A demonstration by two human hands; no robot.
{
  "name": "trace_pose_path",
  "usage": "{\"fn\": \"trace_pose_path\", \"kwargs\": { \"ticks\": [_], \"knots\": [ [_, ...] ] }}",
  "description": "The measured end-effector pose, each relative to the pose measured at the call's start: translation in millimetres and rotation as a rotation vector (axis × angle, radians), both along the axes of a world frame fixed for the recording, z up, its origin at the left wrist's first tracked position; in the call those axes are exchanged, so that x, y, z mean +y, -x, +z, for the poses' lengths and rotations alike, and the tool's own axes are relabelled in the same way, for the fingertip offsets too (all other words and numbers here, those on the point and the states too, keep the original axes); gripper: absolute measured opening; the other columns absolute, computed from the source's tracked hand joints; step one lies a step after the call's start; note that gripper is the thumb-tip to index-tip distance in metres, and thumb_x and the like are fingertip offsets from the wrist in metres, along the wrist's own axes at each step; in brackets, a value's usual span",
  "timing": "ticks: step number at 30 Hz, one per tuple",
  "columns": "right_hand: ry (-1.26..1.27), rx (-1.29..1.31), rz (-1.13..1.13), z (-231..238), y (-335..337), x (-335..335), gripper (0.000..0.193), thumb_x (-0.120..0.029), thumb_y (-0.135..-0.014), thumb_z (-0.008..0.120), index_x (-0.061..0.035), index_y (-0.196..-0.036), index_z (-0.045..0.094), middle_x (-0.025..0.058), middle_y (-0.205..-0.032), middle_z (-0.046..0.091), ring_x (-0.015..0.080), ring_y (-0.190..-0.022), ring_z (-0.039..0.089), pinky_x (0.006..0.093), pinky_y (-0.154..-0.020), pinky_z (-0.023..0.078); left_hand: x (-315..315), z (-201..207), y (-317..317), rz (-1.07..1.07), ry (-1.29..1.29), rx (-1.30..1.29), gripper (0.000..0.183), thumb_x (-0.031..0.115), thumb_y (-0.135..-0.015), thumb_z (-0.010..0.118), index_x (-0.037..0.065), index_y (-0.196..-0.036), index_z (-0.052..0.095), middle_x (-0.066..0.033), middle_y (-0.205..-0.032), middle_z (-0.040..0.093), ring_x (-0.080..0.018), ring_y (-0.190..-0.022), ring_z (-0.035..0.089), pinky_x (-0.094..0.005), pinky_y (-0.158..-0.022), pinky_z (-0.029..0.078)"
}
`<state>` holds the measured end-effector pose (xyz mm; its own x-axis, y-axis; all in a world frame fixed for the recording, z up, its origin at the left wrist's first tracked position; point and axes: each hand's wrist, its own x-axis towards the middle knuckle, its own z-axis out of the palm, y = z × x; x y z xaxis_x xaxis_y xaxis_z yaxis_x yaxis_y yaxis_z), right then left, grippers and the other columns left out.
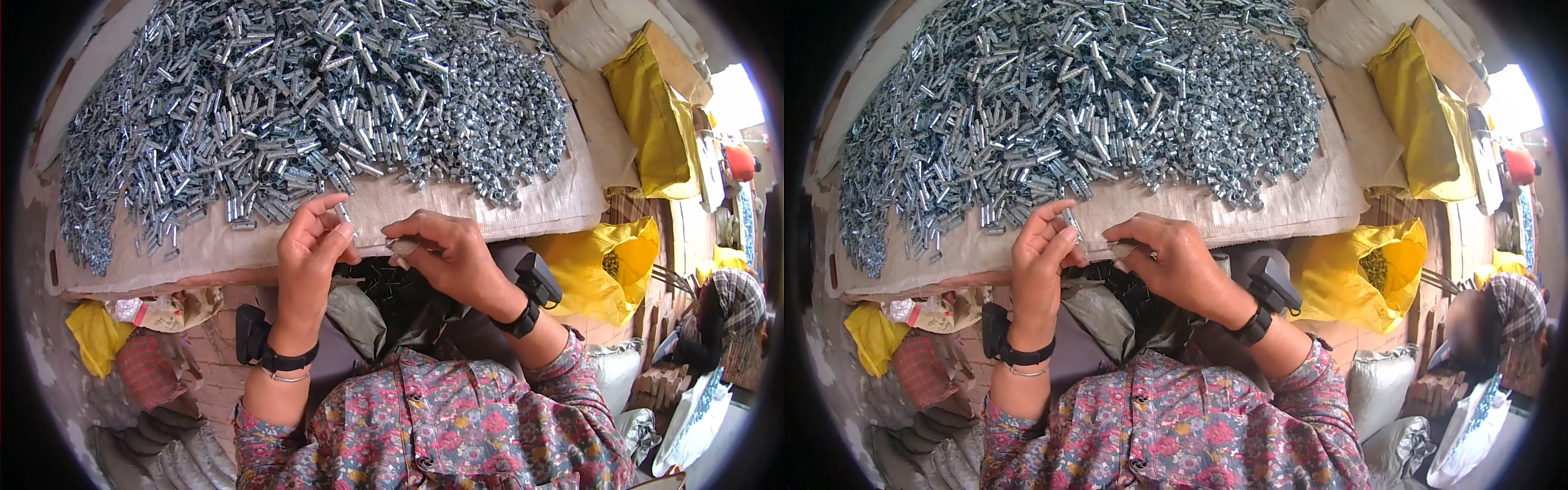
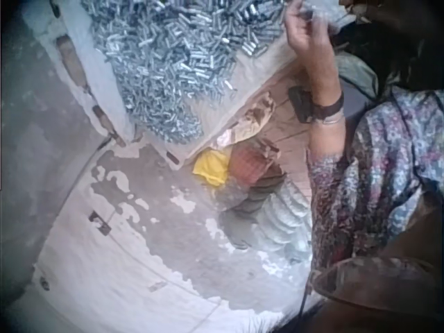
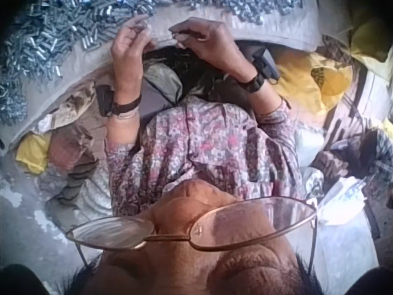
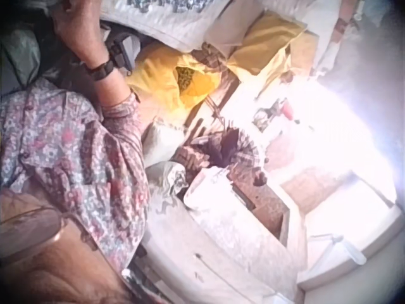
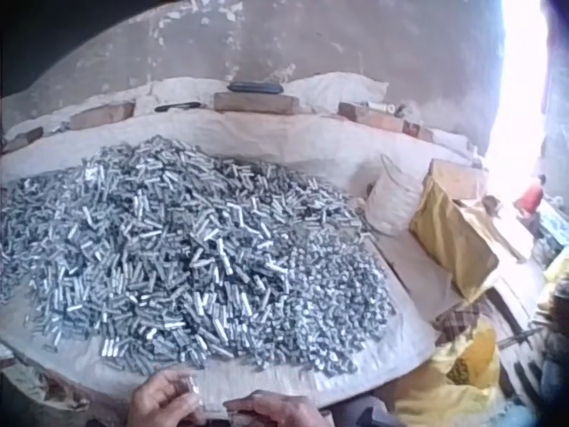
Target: Manually assembling or sorting small metal components into sets.
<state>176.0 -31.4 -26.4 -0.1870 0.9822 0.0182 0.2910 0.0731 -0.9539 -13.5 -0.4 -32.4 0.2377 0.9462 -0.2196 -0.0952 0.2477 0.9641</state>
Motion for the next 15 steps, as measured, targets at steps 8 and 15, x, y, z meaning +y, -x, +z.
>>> {"fn": "trace_pose_path", "kwargs": {
  "ticks": [8, 15],
  "knots": [
    [-0.17, -0.024, -0.016, 7, 8, -12, 0.026, 0.003, -0.072, 0.063, -0.0029, -0.097, 0.062, 0.0127, -0.077, 0.062, 0.0247, -0.064, 0.062, 0.0313, -0.057, 0.049, -26, 2, -9, 0.069, 0.094, -0.238, 0.025, 0.011, -0.087, 0.062, 0.002, -0.107, 0.051, -0.0036, -0.08, 0.059, -0.0094, -0.063, 0.061, -0.0208, -0.061, 0.051],
    [-0.191, -0.043, -0.032, 4, 6, -16, 0.025, 0.002, -0.071, 0.064, -0.002, -0.096, 0.063, 0.013, -0.079, 0.063, 0.0257, -0.066, 0.064, 0.0323, -0.058, 0.049, -31, -3, -4, -0.01, 0.133, -0.198, 0.019, 0.01, -0.088, 0.06, 0.0, -0.104, 0.056, -0.0051, -0.082, 0.062, -0.011, -0.068, 0.062, -0.0244, -0.063, 0.054]
  ]
}}
